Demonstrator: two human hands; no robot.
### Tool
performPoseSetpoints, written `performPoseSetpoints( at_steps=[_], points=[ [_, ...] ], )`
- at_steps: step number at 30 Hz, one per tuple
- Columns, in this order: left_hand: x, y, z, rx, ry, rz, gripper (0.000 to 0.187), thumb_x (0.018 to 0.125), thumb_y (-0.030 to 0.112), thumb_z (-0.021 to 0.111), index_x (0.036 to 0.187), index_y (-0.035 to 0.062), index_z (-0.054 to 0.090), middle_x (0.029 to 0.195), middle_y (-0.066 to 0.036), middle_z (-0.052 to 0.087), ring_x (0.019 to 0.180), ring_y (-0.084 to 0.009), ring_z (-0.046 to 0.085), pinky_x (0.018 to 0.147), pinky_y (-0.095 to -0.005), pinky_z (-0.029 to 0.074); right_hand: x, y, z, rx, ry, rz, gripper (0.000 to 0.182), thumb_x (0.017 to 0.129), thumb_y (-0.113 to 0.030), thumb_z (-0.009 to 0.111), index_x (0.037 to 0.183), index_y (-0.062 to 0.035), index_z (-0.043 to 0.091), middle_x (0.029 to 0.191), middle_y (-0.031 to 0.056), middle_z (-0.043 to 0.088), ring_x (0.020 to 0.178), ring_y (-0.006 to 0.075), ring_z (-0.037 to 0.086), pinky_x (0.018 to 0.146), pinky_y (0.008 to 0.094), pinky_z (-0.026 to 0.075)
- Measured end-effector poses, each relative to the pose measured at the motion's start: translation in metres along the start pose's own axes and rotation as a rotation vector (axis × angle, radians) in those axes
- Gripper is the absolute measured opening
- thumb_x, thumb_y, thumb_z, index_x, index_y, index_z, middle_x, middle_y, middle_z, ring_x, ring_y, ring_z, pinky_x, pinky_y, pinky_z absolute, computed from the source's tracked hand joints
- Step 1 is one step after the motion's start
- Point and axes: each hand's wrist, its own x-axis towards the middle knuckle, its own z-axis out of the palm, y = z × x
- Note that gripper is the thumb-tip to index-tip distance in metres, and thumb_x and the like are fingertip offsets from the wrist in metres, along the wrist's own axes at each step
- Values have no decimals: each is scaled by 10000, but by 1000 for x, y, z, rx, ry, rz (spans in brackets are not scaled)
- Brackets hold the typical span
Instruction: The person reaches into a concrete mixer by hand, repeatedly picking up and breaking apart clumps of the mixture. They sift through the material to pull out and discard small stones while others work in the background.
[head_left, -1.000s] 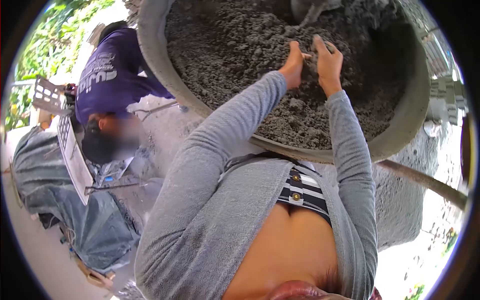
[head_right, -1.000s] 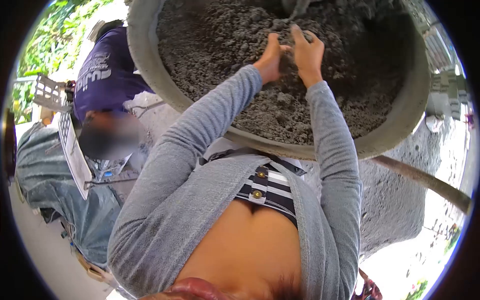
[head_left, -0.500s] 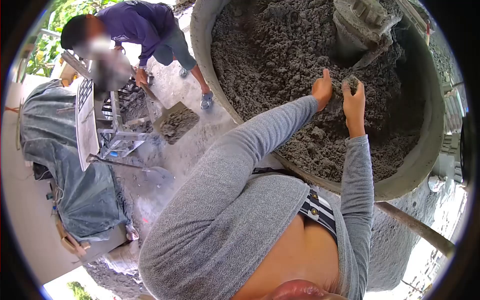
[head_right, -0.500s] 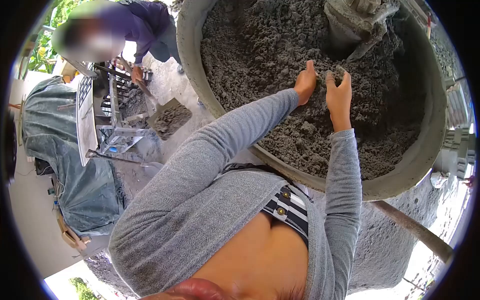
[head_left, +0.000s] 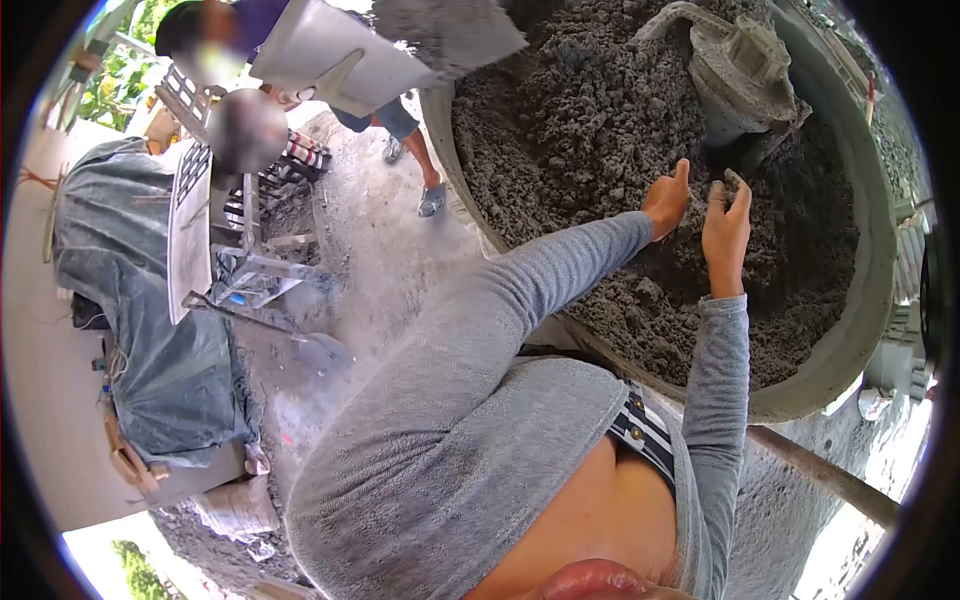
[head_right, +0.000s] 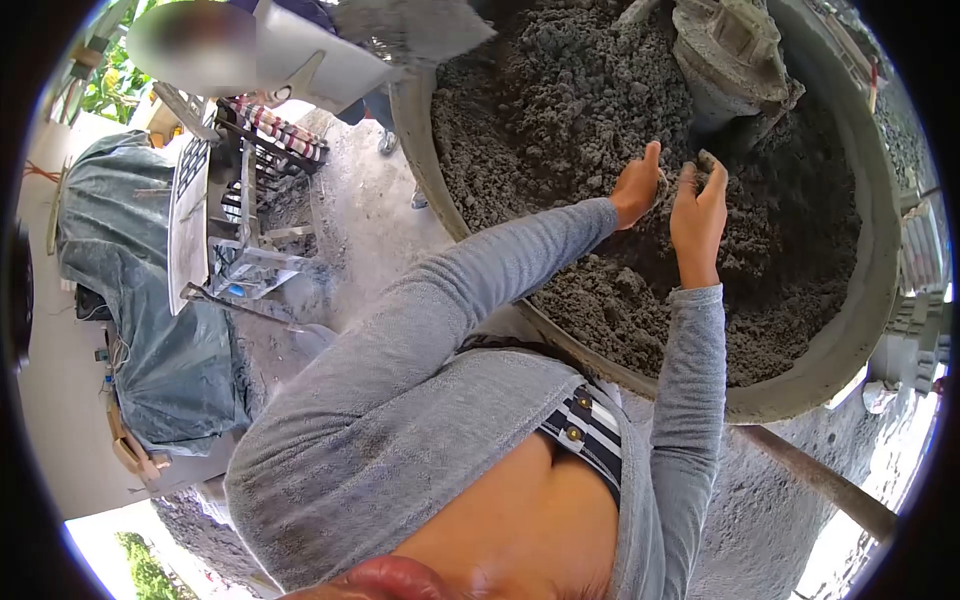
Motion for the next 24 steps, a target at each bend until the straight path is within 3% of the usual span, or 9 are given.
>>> performPoseSetpoints(
  at_steps=[4, 8, 10, 12, 13, 16, 17, 21, 24],
  points=[
    [3, -21, 0, 349, -36, 405, 707, 979, 515, 163, 847, -46, 574, 859, -242, 625, 856, -423, 577, 823, -518, 401, 5, 10, -6, 22, 70, -39, 451, 956, -209, 520, 1329, -5, 369, 1302, 209, 474, 1094, 343, 548, 912, 406, 433],
    [-2, -22, 1, 349, -46, 387, 458, 992, 387, 333, 842, -25, 466, 706, -208, 522, 598, -382, 481, 596, -521, 366, 4, 14, -14, 25, -37, 37, 429, 886, -130, 621, 1263, -9, 456, 1194, 202, 528, 1027, 312, 574, 852, 407, 458],
    [7, -22, 3, 232, -104, 158, 464, 968, 417, 368, 818, -2, 499, 689, -190, 533, 592, -369, 501, 581, -523, 370, 4, 18, -18, -198, -212, -86, 322, 874, -144, 642, 1160, -20, 563, 1128, 169, 565, 987, 274, 592, 834, 393, 469],
    [3, -23, -1, 543, -57, 709, 480, 941, 448, 384, 829, 5, 530, 718, -203, 567, 637, -356, 551, 632, -524, 396, 0, 10, -19, -295, -109, -170, 260, 852, -139, 664, 1083, -28, 624, 1078, 136, 612, 957, 242, 615, 833, 373, 481],
    [2, -17, -1, 292, -182, 262, 515, 913, 458, 416, 1020, -22, 569, 850, -241, 624, 810, -374, 618, 772, -501, 452, 2, 5, -24, -172, -92, -93, 286, 838, -127, 679, 1099, -28, 618, 1052, 136, 629, 948, 237, 623, 831, 365, 487],
    [-11, -11, 2, 345, -30, 291, 606, 893, 463, 441, 1148, -71, 572, 981, -238, 647, 980, -386, 609, 895, -449, 450, 14, -8, -45, 28, -24, 6, 340, 809, -84, 713, 1121, -1, 607, 1009, 145, 663, 929, 218, 638, 821, 331, 503],
    [-20, 0, -6, 346, -132, 245, 680, 874, 476, 467, 1244, -91, 525, 1181, -269, 581, 1107, -399, 560, 972, -424, 420, 20, -3, -55, 143, 77, -17, 326, 817, -61, 703, 1117, 19, 602, 1014, 140, 662, 916, 205, 639, 810, 315, 510],
    [-36, 21, -22, 592, -306, 408, 692, 866, 494, 476, 1241, -85, 531, 1414, -298, 343, 1132, -426, 530, 1031, -423, 370, 21, -41, -121, 345, 556, -133, 262, 843, -5, 662, 1086, 63, 591, 1010, 128, 659, 813, 187, 647, 747, 289, 563],
    [-48, 29, -20, 761, -362, 414, 592, 867, 437, 491, 1209, -41, 564, 1463, -321, 213, 1062, -463, 547, 1075, -570, 243, 14, -98, -201, 259, 1112, -44, 281, 888, -175, 633, 1132, -37, 617, 1160, 163, 610, 870, 265, 676, 744, 291, 586]
  ],
)
